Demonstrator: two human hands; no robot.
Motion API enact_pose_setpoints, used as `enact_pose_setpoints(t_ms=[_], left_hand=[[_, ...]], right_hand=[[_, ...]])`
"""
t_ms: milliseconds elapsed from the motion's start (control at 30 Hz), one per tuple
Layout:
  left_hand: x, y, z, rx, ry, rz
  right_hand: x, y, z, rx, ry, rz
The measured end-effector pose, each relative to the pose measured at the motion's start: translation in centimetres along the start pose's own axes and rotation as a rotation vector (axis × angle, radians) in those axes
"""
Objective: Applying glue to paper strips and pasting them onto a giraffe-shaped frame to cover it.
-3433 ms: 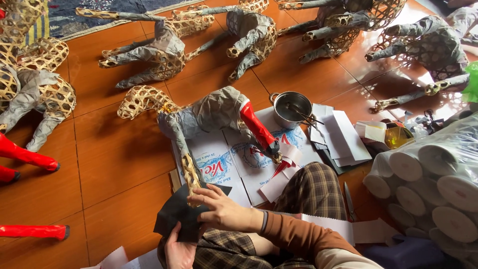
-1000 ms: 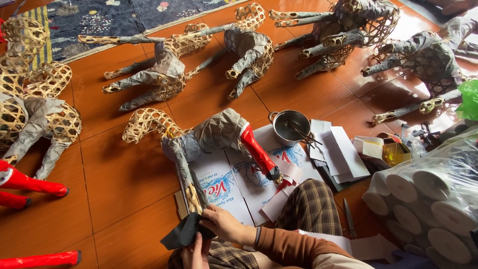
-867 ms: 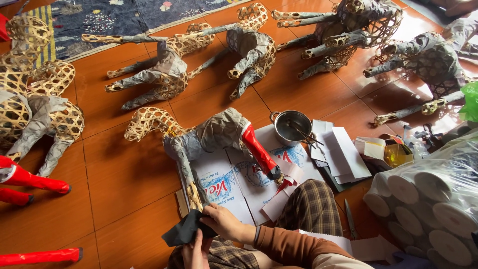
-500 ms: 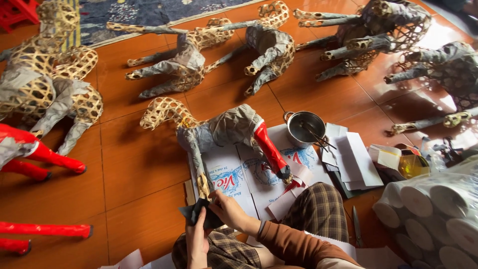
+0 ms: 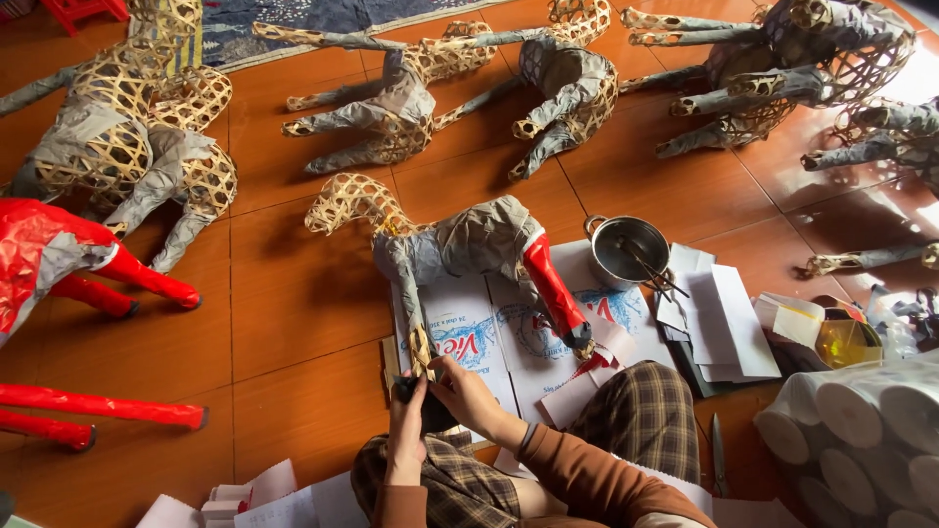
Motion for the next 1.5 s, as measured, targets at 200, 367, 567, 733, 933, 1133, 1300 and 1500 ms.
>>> enact_pose_setpoints(t_ms=[200, 367, 567, 733, 933, 1133, 1300, 1500], left_hand=[[-0.4, 0.9, -0.1, 0.059, -0.076, 0.049], [-1.2, 2.0, -0.8, 0.055, -0.139, 0.06], [-1.0, 0.3, 1.5, 0.033, -0.161, 0.078], [-0.8, -1.2, 3.3, -0.01, -0.203, 0.069], [-0.4, -0.8, 2.6, 0.054, -0.156, 0.057], [-0.4, -0.7, 2.6, 0.034, -0.131, 0.1], [-0.8, -0.2, 1.9, 0.023, -0.153, 0.021], [-0.4, -3.0, 4.5, 0.021, -0.138, -0.069]], right_hand=[[0.4, 0.9, 0.7, -0.038, 0.003, -0.014], [0.8, 0.8, 1.2, -0.051, -0.011, -0.023], [0.8, 1.2, 2.0, -0.12, -0.034, -0.057], [2.2, 1.7, 2.6, -0.158, -0.062, -0.019], [7.7, 6.8, 1.6, -0.151, 0.051, 0.03], [5.2, 12.0, -3.2, -0.357, -0.283, -0.238], [-0.7, 6.9, -4.9, -0.247, -0.268, 0.613], [-0.2, 4.5, -3.2, -0.382, 0.028, 0.699]])
Point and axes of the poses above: each hand's wrist, its own z-axis towards the middle knuckle, its own x-axis out of the back of the hand, y = z × x, the point moved 7 cm from there along z, towards the middle knuckle, and after that the axes turned 12 degrees about z, right-handed, at the moved point
